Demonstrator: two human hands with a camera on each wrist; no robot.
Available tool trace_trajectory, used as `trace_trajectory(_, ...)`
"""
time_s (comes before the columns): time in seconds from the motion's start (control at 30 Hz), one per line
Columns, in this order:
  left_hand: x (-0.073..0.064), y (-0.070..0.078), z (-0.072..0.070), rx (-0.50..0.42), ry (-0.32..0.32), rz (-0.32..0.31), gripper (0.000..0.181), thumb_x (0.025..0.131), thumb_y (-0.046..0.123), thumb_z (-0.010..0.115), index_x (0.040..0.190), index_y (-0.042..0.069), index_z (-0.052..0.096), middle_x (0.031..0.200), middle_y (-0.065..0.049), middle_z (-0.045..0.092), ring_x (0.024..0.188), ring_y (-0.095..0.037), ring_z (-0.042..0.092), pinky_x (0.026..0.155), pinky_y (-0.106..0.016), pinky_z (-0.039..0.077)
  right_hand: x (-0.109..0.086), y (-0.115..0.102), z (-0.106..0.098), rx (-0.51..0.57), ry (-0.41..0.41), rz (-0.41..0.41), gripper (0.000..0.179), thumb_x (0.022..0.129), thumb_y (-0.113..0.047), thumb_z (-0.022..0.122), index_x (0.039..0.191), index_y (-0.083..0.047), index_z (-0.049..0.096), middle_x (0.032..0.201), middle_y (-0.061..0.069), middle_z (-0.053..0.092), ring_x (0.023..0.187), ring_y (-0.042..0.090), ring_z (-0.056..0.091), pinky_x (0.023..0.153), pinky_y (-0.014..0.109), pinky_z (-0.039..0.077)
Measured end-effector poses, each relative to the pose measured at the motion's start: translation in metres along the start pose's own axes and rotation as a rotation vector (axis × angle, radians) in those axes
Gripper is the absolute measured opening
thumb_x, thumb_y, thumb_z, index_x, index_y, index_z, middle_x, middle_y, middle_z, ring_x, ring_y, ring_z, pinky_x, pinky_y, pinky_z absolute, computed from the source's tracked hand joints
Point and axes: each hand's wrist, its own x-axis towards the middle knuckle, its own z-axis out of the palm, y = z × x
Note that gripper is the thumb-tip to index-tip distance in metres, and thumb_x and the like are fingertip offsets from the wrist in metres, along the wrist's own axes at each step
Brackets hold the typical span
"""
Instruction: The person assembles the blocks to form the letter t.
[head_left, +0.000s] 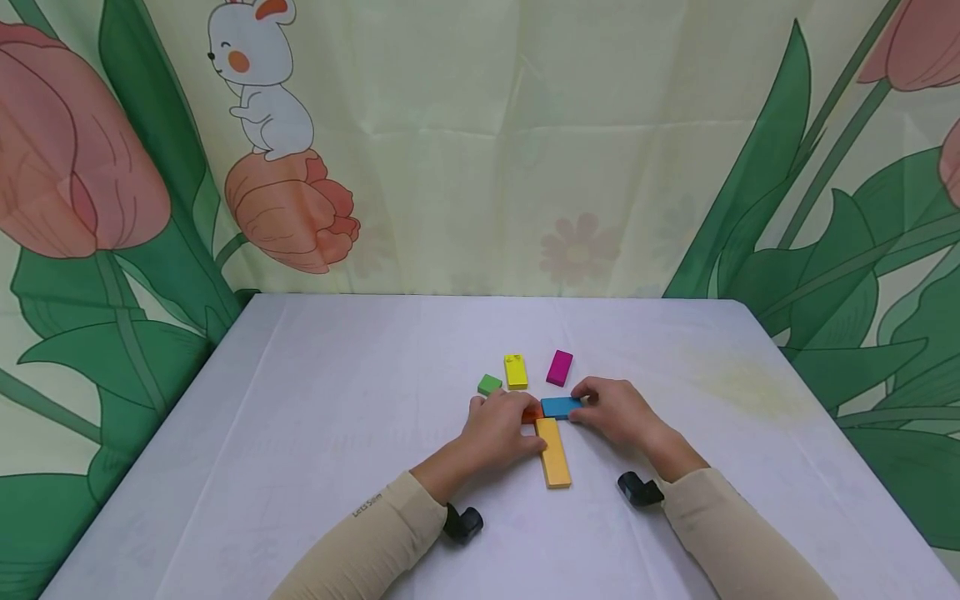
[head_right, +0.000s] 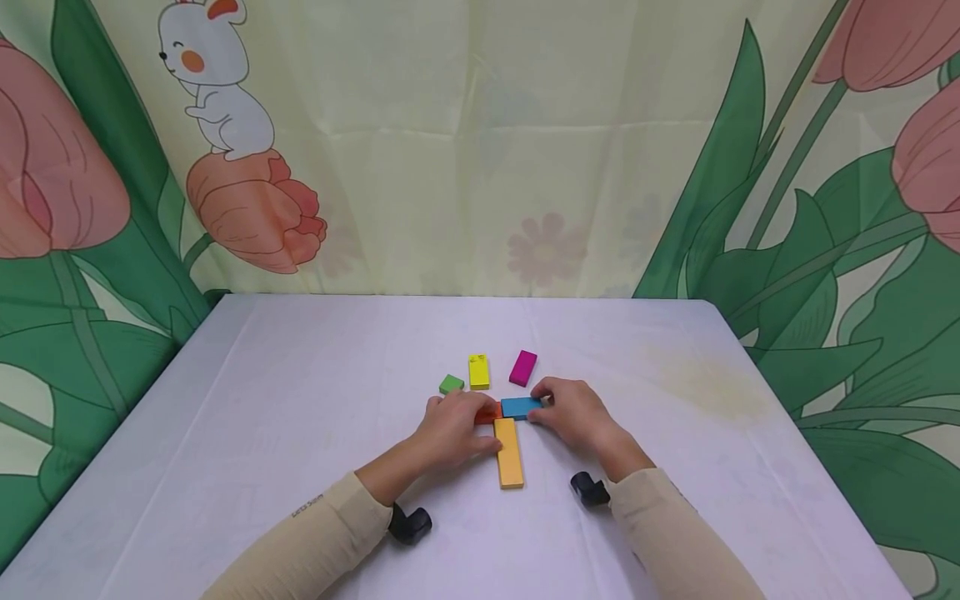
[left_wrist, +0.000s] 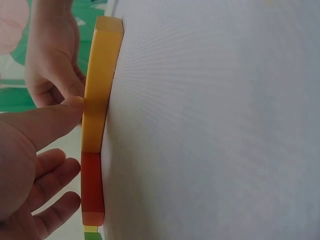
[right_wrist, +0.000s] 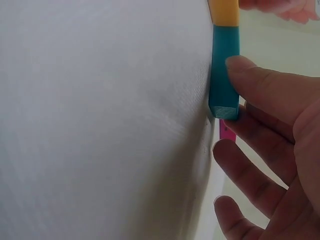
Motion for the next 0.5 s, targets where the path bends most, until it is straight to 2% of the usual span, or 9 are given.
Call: trace_trajectory(0.5, -0.0005, -0.0028, 0.0003, 0.007, 0.000, 0.015, 0.048, 0.078, 0.042, 0.086, 0.117, 0.020, 0.068, 0.097, 0.011, 0.062, 0.100, -0.014, 0.049, 0.086, -0.040, 0.037, -0.0001, -0.0001, 0.0001, -0.006, -0.010, 0.001, 0.035, 0.086, -0.019, 0.081, 0.116, -0.007, 0.069, 0.104, 0.005, 0.066, 0.097, 0.024, 0.057, 0.083, 0.038, 0.055)
